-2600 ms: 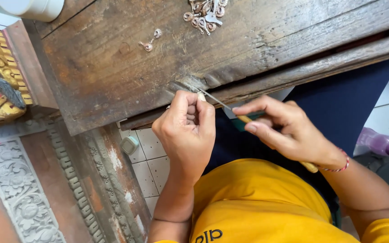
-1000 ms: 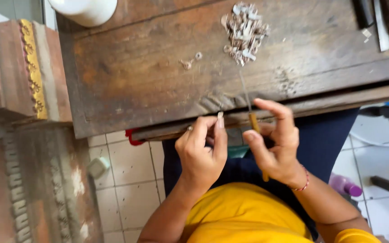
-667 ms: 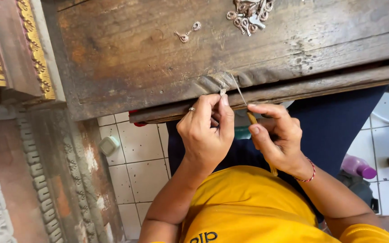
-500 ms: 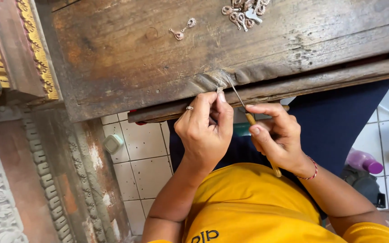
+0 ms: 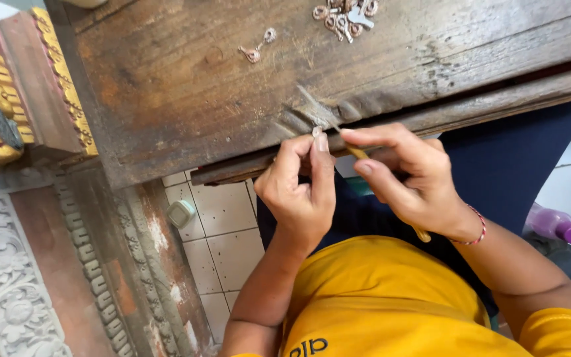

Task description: The person is using a needle file to smooth and refine small silver jewelry components on a wooden workbench.

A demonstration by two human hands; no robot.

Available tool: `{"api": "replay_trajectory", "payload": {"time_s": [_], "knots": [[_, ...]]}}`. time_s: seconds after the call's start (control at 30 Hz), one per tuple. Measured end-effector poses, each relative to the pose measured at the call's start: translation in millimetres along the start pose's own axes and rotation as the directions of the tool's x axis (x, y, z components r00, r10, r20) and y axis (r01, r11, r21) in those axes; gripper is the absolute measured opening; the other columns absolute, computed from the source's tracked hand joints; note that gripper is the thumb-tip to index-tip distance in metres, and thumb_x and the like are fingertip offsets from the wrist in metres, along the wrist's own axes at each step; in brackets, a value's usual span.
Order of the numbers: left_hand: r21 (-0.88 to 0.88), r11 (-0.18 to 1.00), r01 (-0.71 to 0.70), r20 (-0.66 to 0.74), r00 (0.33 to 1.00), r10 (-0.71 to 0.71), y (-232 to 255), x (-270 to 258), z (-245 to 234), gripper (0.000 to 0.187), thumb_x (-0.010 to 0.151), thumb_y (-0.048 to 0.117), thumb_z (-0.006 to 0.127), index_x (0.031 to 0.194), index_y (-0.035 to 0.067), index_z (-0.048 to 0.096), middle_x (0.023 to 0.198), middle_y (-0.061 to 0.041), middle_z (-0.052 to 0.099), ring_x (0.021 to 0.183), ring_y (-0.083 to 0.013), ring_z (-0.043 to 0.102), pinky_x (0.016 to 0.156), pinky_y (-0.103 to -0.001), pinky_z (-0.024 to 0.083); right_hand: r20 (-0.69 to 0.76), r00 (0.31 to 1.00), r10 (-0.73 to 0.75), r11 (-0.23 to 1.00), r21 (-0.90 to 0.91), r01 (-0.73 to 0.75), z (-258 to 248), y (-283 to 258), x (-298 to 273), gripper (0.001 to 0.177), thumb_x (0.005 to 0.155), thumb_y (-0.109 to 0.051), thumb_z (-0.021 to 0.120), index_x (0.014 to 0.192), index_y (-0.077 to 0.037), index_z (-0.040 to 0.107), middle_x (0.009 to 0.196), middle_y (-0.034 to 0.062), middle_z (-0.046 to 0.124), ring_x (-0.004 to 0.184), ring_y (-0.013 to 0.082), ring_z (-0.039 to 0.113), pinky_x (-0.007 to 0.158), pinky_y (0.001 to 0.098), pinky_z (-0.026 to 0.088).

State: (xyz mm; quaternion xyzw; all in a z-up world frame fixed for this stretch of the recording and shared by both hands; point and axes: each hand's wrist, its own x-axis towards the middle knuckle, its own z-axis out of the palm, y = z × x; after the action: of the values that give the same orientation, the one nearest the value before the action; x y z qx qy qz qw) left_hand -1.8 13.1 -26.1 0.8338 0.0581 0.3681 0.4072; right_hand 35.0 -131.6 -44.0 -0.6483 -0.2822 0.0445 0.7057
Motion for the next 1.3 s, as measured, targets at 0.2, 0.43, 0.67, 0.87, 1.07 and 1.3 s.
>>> {"api": "replay_trajectory", "payload": {"time_s": [0.2,0.43,0.67,0.87,1.07,1.3], "knots": [[0.054,0.998,-0.024,-0.086,0.996,0.028,-6,-9,13,0.018,0.094,0.006,0.067,0.076,0.010,0.064,0.049,0.004,0.050,0.040,-0.0149,0.053,0.050,-0.024,0.050,-0.034,0.997,0.063,0.976,0.209,-0.055,-4,34,-38,0.033,0.097,0.001,0.055,0.127,0.014,0.056,0.044,-0.0003,0.054,0.032,0.0041,0.047,0.038,0.0160,0.041],[0.071,0.997,-0.042,-0.074,0.996,0.047,-13,-14,13,0.016,0.092,0.006,0.068,0.077,0.010,0.066,0.049,0.005,0.052,0.041,-0.0147,0.056,0.050,-0.024,0.052,-0.017,0.986,0.163,0.888,0.438,-0.140,2,47,-61,0.034,0.097,0.002,0.053,0.128,0.016,0.054,0.043,0.0025,0.054,0.030,0.0050,0.047,0.036,0.0154,0.041],[0.219,0.973,-0.074,0.138,0.989,0.045,1,-9,1,0.011,0.100,0.008,0.060,0.090,0.007,0.063,0.063,0.000,0.056,0.049,-0.0167,0.049,0.052,-0.032,0.043,0.101,0.983,0.151,0.971,-0.202,-0.129,-12,-9,-9,0.030,0.102,-0.008,0.060,0.131,0.000,0.062,0.089,0.0026,0.065,0.051,0.0037,0.052,0.056,0.0179,0.043],[0.216,0.973,-0.077,0.194,0.980,0.034,6,1,-6,0.015,0.098,0.005,0.061,0.083,0.007,0.057,0.060,0.000,0.047,0.048,-0.0163,0.041,0.049,-0.031,0.038,0.044,0.947,0.318,0.933,0.160,-0.321,-12,13,-53,0.029,0.102,-0.010,0.055,0.128,0.003,0.058,0.049,-0.0043,0.040,0.040,0.0034,0.038,0.043,0.0172,0.032],[0.278,0.957,-0.079,0.329,0.944,-0.017,12,11,-15,0.015,0.099,0.008,0.058,0.084,0.009,0.056,0.062,-0.003,0.051,0.051,-0.0211,0.049,0.053,-0.035,0.041,0.124,0.975,0.187,0.959,-0.238,-0.154,-18,-11,-15,0.030,0.099,-0.008,0.065,0.129,-0.002,0.066,0.081,0.0023,0.064,0.053,0.0058,0.044,0.053,0.0202,0.039],[0.236,0.970,-0.049,0.358,0.933,-0.040,18,17,-17,0.020,0.098,0.002,0.061,0.081,0.008,0.052,0.060,0.000,0.040,0.051,-0.0155,0.036,0.052,-0.030,0.037,0.068,0.956,0.284,0.956,-0.090,-0.278,-35,-9,-28,0.026,0.099,-0.009,0.062,0.123,-0.001,0.064,0.054,-0.0053,0.051,0.040,0.0013,0.045,0.047,0.0153,0.034]]}}
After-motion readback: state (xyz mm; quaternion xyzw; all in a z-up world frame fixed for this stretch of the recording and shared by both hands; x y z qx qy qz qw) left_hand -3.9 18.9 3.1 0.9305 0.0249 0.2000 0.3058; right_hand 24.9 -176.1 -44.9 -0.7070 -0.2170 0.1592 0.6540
